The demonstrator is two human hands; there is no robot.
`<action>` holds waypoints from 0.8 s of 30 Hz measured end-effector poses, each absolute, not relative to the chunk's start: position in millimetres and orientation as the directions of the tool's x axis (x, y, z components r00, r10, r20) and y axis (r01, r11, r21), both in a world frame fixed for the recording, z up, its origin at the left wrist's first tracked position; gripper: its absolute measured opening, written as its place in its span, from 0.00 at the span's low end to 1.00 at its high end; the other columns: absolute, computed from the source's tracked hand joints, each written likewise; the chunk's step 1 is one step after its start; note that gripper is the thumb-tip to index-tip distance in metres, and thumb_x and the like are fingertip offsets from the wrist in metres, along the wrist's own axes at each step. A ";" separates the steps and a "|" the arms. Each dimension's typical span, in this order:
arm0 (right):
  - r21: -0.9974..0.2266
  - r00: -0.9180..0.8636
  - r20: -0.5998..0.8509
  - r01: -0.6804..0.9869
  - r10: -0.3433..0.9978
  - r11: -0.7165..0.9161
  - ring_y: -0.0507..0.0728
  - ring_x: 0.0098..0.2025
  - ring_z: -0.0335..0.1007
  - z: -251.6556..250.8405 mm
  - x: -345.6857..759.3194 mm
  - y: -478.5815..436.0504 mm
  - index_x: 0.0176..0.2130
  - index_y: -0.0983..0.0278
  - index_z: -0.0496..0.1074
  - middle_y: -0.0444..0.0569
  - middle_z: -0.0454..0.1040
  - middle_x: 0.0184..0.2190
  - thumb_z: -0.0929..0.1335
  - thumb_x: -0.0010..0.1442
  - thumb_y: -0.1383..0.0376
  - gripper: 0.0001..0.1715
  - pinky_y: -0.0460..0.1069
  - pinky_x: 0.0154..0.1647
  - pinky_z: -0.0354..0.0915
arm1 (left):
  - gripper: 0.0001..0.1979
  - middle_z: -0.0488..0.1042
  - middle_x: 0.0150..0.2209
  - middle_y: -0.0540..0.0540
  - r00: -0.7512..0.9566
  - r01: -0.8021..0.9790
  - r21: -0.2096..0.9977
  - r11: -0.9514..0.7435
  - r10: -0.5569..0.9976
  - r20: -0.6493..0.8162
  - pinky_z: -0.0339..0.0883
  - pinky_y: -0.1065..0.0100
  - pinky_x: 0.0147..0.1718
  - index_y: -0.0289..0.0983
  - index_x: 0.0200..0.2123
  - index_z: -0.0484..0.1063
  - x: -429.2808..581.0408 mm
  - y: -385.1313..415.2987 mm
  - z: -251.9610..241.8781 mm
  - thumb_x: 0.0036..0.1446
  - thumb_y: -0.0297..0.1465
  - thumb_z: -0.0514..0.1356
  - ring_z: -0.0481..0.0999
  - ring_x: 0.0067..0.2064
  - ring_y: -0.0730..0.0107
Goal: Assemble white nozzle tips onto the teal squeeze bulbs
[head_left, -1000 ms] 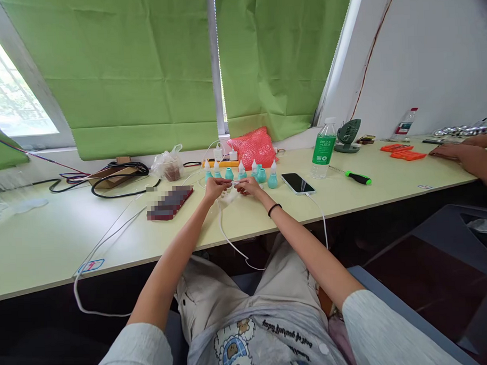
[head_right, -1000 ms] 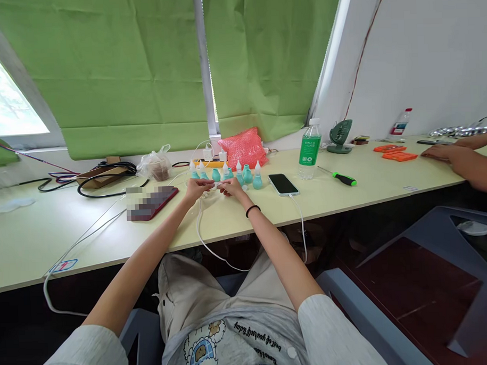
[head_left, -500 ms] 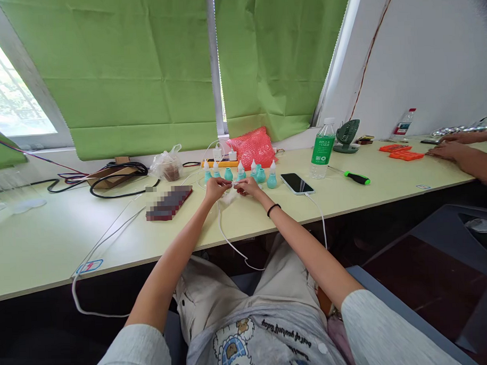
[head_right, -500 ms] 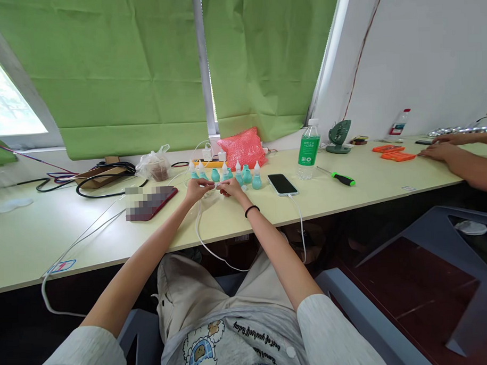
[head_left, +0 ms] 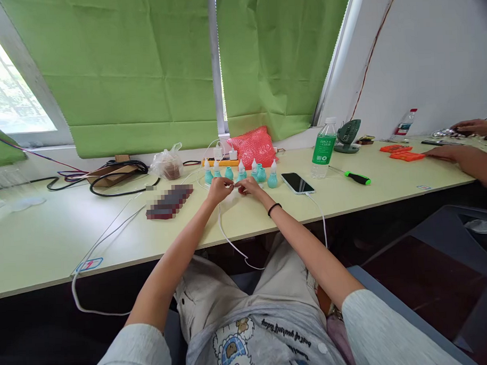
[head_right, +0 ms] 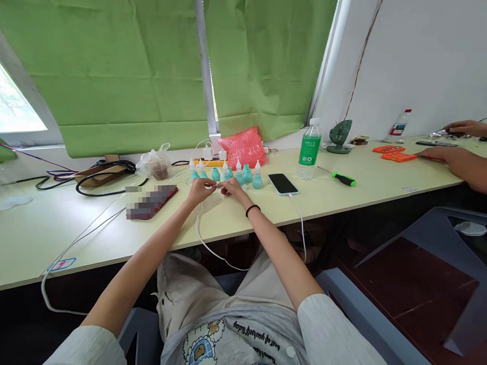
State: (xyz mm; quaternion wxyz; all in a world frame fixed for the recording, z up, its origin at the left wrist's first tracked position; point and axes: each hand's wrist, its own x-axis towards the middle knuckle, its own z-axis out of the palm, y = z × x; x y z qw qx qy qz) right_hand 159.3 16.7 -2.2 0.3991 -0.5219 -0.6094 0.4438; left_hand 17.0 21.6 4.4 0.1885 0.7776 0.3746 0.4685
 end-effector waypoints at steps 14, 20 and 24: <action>-0.966 -0.159 0.037 0.248 0.987 0.076 0.54 0.41 0.64 0.9 159.2 14.1 0.46 0.67 0.62 0.51 0.65 0.44 0.61 0.58 0.62 0.16 0.54 0.40 0.64 | 0.13 0.73 0.34 0.45 0.272 0.347 0.713 -0.610 0.792 0.546 0.61 0.64 0.40 0.38 0.29 0.73 16.7 27.0 -1.2 0.34 0.22 0.61 0.69 0.39 0.62; -0.963 -0.185 0.070 0.244 0.980 0.115 0.54 0.41 0.65 -3.8 160.3 16.3 0.46 0.67 0.62 0.51 0.65 0.43 0.61 0.58 0.62 0.16 0.54 0.40 0.64 | 0.09 0.73 0.29 0.45 0.234 0.231 0.835 -0.500 0.861 0.451 0.65 0.65 0.36 0.34 0.23 0.72 15.7 28.4 0.4 0.31 0.23 0.62 0.70 0.35 0.64; -0.962 -0.179 0.117 0.226 0.977 0.156 0.52 0.37 0.66 -6.5 158.7 18.9 0.42 0.68 0.64 0.49 0.67 0.39 0.61 0.58 0.62 0.14 0.51 0.36 0.65 | 0.08 0.73 0.28 0.45 0.233 0.087 0.922 -0.377 0.908 0.350 0.68 0.67 0.32 0.32 0.25 0.71 12.4 27.4 1.4 0.37 0.29 0.60 0.71 0.31 0.69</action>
